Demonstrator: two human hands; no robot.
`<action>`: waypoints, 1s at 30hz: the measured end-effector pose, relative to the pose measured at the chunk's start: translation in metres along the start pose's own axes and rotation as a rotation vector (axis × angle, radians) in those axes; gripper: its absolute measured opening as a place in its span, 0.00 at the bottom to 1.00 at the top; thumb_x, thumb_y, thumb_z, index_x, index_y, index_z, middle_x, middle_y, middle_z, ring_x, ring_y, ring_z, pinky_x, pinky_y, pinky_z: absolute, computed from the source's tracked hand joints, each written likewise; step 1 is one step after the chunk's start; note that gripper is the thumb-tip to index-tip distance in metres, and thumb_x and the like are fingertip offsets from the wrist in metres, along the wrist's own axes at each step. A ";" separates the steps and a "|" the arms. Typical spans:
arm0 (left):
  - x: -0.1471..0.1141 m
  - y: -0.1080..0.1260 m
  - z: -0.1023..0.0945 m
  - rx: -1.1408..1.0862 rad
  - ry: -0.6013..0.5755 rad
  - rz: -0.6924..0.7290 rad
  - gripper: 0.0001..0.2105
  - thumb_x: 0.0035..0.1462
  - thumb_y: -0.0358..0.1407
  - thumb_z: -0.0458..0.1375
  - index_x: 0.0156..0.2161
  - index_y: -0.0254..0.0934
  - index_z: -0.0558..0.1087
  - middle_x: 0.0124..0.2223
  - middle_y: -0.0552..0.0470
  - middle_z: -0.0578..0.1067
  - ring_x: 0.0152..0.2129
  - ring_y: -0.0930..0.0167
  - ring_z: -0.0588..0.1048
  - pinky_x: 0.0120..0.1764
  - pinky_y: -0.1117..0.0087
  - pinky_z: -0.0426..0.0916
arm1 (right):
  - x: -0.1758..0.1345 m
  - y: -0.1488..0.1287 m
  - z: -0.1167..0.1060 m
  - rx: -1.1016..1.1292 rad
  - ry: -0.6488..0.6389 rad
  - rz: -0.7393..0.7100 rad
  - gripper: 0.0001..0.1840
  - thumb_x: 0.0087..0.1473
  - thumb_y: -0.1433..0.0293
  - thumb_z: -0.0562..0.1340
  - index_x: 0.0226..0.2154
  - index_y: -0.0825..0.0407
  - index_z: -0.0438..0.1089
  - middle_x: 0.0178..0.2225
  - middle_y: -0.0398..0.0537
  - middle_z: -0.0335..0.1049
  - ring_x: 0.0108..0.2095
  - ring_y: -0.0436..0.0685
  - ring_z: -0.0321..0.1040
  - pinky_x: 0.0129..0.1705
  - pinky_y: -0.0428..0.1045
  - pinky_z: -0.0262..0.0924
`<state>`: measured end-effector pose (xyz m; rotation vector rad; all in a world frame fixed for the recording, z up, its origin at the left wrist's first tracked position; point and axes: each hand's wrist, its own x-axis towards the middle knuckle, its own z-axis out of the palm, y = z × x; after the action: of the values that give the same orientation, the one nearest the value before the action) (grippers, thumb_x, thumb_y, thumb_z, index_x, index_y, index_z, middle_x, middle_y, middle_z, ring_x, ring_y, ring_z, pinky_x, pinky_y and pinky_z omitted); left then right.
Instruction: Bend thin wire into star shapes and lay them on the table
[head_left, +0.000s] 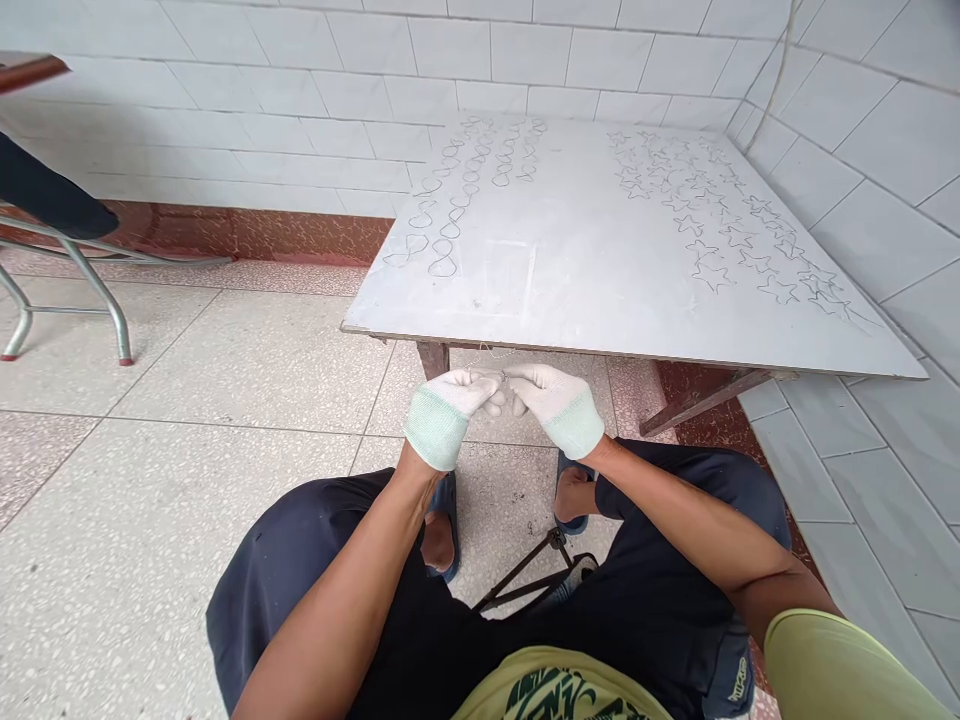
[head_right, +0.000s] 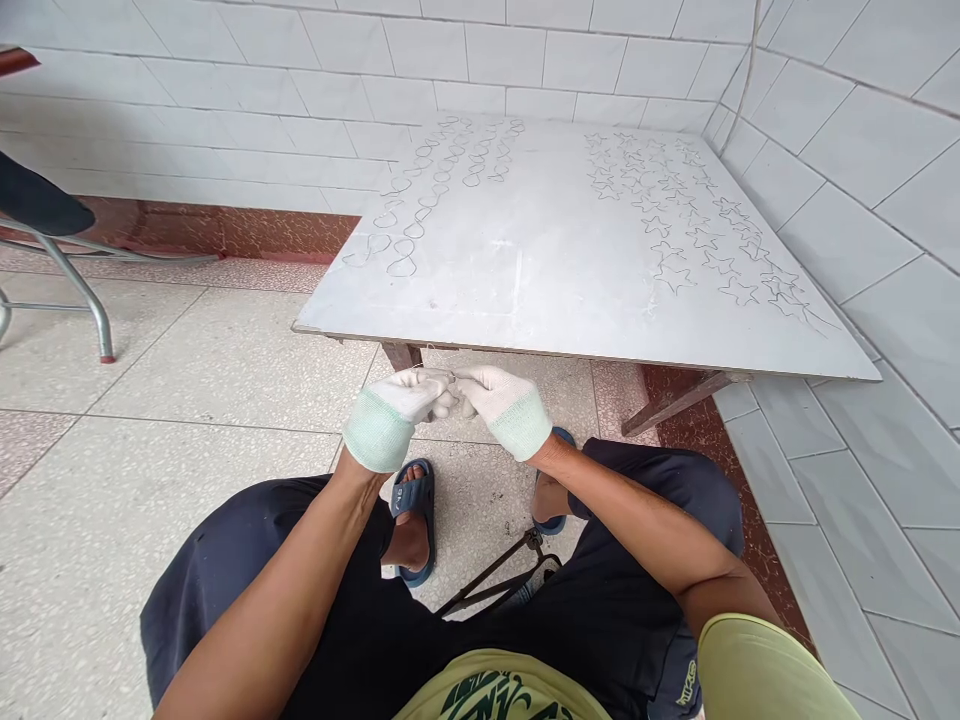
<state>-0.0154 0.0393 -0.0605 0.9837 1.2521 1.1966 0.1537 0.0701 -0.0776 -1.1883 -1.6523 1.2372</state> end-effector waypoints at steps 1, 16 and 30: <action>-0.001 0.000 0.000 -0.005 0.027 -0.004 0.17 0.48 0.48 0.72 0.29 0.36 0.78 0.24 0.50 0.77 0.22 0.71 0.71 0.29 0.68 0.63 | -0.001 0.000 0.001 -0.022 0.016 0.007 0.17 0.64 0.65 0.60 0.49 0.47 0.83 0.23 0.38 0.76 0.28 0.52 0.76 0.38 0.49 0.70; -0.004 0.001 0.001 -0.085 0.099 -0.045 0.15 0.44 0.44 0.74 0.28 0.37 0.76 0.23 0.53 0.75 0.21 0.73 0.70 0.32 0.68 0.66 | -0.006 -0.011 -0.006 -0.451 0.074 -0.192 0.14 0.65 0.68 0.61 0.38 0.40 0.84 0.38 0.39 0.84 0.41 0.57 0.79 0.48 0.50 0.68; -0.003 0.001 -0.002 -0.065 0.023 -0.045 0.15 0.43 0.44 0.73 0.28 0.36 0.77 0.22 0.53 0.74 0.19 0.74 0.69 0.28 0.70 0.62 | 0.006 -0.017 -0.029 -0.562 -0.220 -0.342 0.14 0.65 0.73 0.60 0.32 0.47 0.80 0.31 0.42 0.78 0.37 0.54 0.71 0.45 0.47 0.59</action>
<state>-0.0175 0.0362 -0.0593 0.8925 1.2392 1.2091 0.1744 0.0815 -0.0535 -1.0386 -2.3528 0.7253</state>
